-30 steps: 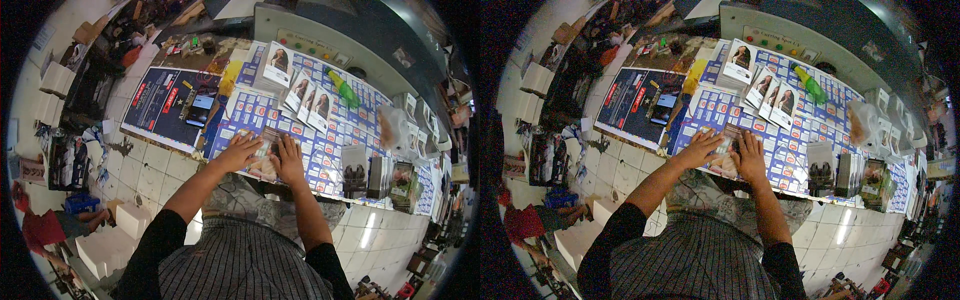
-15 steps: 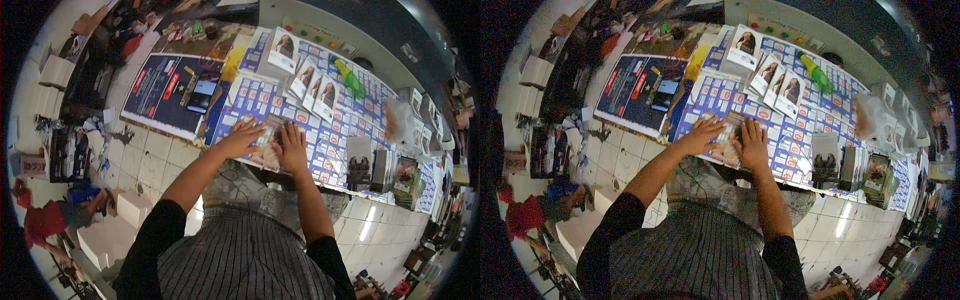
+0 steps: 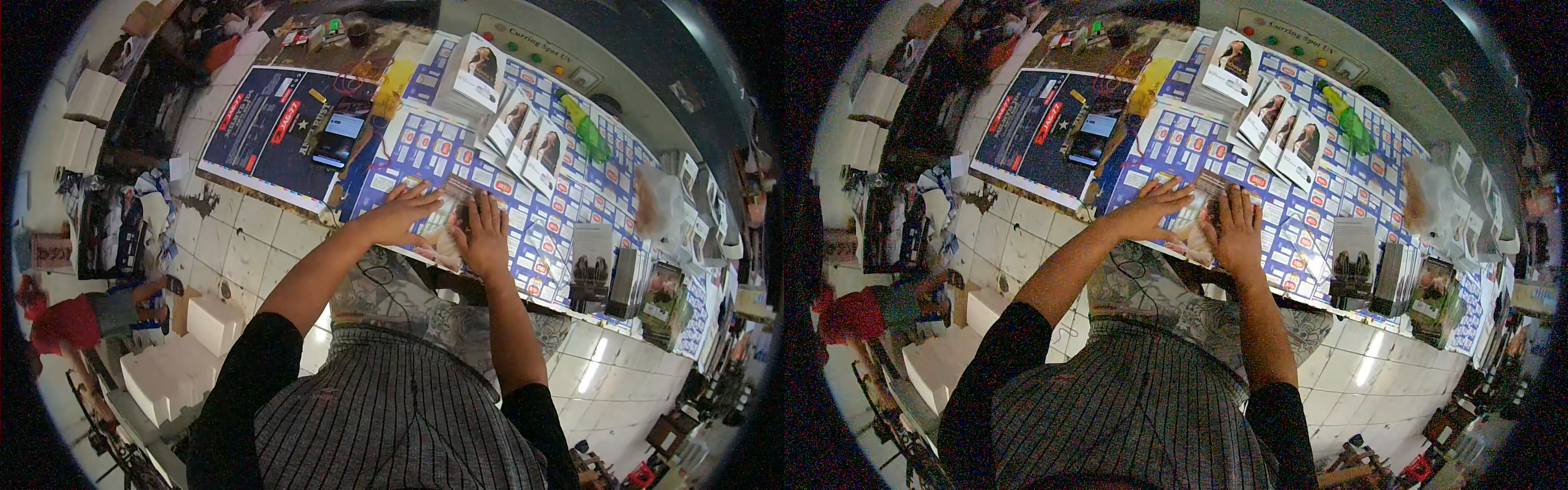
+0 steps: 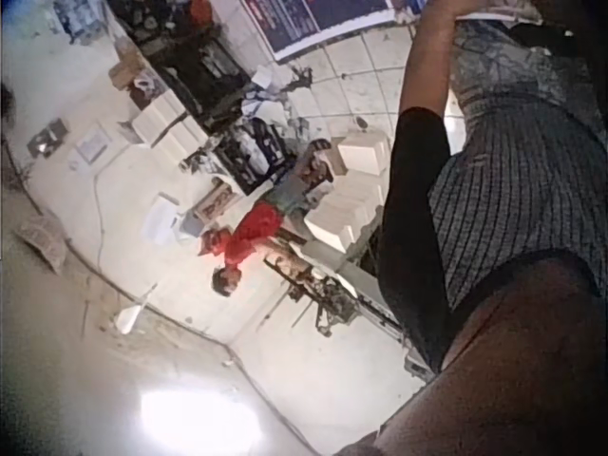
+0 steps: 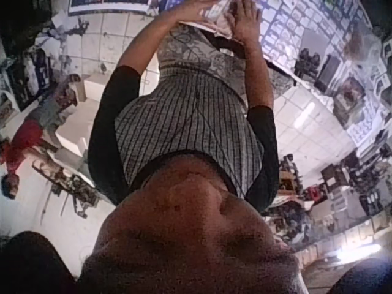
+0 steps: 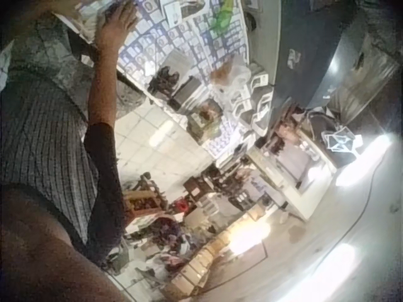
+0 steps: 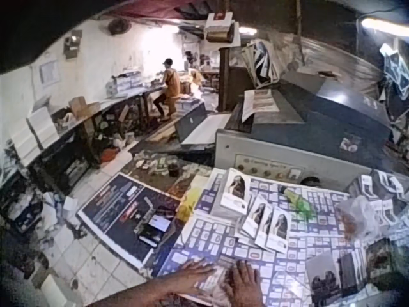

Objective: The person organizes brochures on a table by flipping through the pages and stacking them into separate piles.

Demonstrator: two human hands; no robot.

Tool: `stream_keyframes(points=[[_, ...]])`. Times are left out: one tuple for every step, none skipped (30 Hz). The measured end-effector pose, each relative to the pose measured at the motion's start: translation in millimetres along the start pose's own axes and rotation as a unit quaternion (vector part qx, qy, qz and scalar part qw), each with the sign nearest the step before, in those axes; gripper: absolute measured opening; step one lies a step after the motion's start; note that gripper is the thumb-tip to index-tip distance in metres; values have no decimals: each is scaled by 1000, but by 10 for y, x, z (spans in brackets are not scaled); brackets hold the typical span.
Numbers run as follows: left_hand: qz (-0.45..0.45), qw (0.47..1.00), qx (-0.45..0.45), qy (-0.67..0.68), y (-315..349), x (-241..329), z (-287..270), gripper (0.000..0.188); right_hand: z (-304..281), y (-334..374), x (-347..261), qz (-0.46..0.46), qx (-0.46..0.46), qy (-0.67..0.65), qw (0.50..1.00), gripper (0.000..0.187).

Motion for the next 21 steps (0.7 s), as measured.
stream_keyframes(points=[[-3,1000,-3,2,-5,6,-7,93,2,-1,4,0,0,1,1000,68],[-6,1000,-6,3,-8,13,-14,93,5,0,6,0,0,2,1000,68],[-7,1000,-5,4,-9,21,-21,93,8,1,7,0,-1,3,1000,68],[-8,1000,-8,1,-15,26,-36,93,8,-2,11,1,-2,2,1000,68],[-10,1000,-11,-2,-21,33,-50,93,8,-5,14,3,-2,1,1000,68],[-10,1000,-11,-3,-24,40,-65,93,7,-8,17,3,-2,0,1000,68],[-13,1000,-13,-2,-24,52,-80,94,11,-9,20,4,-5,2,1000,69],[-16,1000,-15,0,-28,63,-96,95,14,-10,24,5,-9,3,1000,69],[-15,1000,-15,0,-39,76,-113,95,14,-11,29,6,-9,4,1000,69],[-21,1000,-20,2,-39,74,-110,96,15,-14,25,6,-13,5,1000,69],[-26,999,-25,4,-37,72,-110,96,17,-17,22,7,-17,6,1000,69],[-26,999,-25,4,-36,69,-114,96,16,-20,18,7,-17,6,1000,69],[-23,999,-24,1,-35,58,-101,97,12,-20,14,9,-22,7,1000,70],[-20,1000,-23,-3,-35,48,-89,97,7,-21,12,12,-27,9,1000,70],[-20,1000,-23,-3,-32,37,-76,97,-3,-21,10,12,-27,9,1000,70],[-17,1000,-21,0,-31,32,-70,97,-6,-21,12,14,-39,3,999,70],[-14,1000,-20,3,-30,27,-64,96,-8,-22,12,17,-50,-3,999,70],[-14,1000,-20,3,-27,24,-55,96,-12,-24,8,17,-50,-3,999,70],[-10,1000,-15,3,-27,24,-47,95,-9,-22,7,17,-51,-2,999,71],[-7,1000,-10,2,-26,22,-41,93,-6,-21,8,18,-52,0,998,71],[-6,1000,-10,2,-24,18,-32,93,-4,-22,9,18,-52,0,999,71]])
Point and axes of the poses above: each hand's wrist, its own y-axis away from the middle knuckle, its own z-axis out of the palm, x = y × z, the point moved 2 cm from there along -y, towards the middle knuckle, and after that the axes turned 5 degrees about z, right-handed, at the moved point
